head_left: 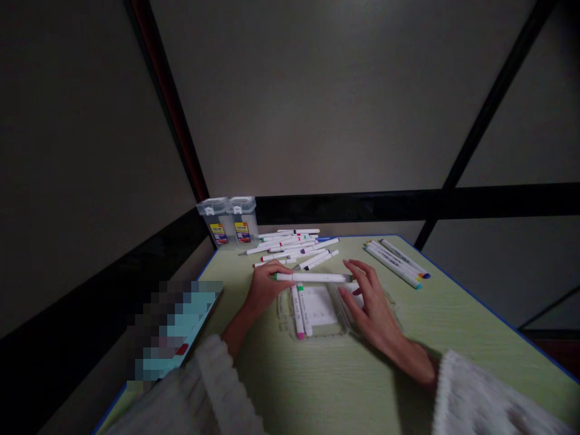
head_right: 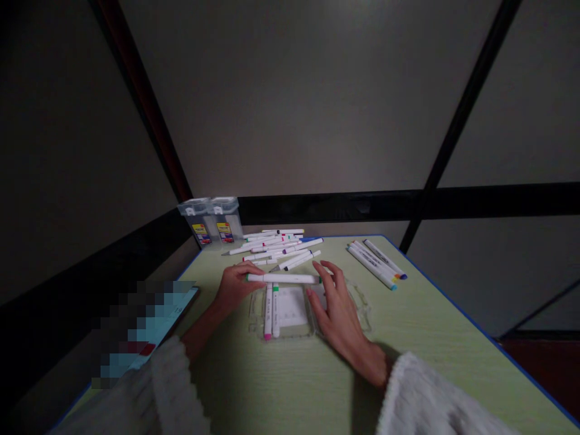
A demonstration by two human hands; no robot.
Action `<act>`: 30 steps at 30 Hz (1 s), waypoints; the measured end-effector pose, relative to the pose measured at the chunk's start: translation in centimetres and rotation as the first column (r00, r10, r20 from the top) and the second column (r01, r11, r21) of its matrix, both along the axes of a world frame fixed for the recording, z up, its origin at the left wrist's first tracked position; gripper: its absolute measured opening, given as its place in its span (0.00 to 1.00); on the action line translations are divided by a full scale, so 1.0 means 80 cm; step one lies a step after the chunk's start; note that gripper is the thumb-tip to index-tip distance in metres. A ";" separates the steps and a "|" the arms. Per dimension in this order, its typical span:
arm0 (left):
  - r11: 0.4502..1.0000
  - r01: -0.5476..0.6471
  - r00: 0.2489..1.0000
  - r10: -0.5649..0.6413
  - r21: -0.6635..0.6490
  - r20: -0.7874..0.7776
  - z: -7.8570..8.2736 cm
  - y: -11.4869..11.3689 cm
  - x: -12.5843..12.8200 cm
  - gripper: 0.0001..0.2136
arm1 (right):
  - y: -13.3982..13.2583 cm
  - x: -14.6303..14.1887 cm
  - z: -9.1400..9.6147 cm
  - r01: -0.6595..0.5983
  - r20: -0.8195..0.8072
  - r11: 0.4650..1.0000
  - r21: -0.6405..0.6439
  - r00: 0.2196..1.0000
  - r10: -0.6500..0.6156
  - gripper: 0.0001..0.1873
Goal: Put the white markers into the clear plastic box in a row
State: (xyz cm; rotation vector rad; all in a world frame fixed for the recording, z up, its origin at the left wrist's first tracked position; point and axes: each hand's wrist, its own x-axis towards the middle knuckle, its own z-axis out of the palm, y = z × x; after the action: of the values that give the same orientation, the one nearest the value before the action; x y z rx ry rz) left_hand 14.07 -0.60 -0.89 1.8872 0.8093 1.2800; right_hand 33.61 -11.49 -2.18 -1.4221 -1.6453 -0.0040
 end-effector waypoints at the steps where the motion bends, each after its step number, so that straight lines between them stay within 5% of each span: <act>1: 1.000 0.009 1.000 -0.009 -0.001 -0.003 0.001 -0.002 0.001 0.07 | 0.001 0.000 0.000 -0.027 -0.039 0.999 -0.030 0.999 0.025 0.23; 10: 0.996 0.039 0.998 -0.036 0.077 -0.045 0.011 -0.019 0.006 0.07 | 0.002 -0.004 0.010 -0.061 -0.238 0.963 -0.263 0.971 -0.004 0.16; 18: 0.992 0.077 0.993 -0.068 0.102 -0.096 0.018 -0.036 0.009 0.06 | 0.003 -0.003 0.006 -0.050 -0.265 0.945 -0.323 0.963 -0.039 0.19; 30: 0.994 0.075 0.996 -0.072 0.075 -0.050 0.013 -0.026 0.006 0.06 | -0.003 -0.008 0.011 -0.183 -0.333 0.920 -0.346 0.941 0.062 0.17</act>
State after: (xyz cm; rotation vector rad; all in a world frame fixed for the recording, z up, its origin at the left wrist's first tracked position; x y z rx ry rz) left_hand 14.52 -2.64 0.17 1.9957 0.7170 1.2413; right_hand 33.00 -11.74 -1.32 -1.4993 -1.5114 0.6122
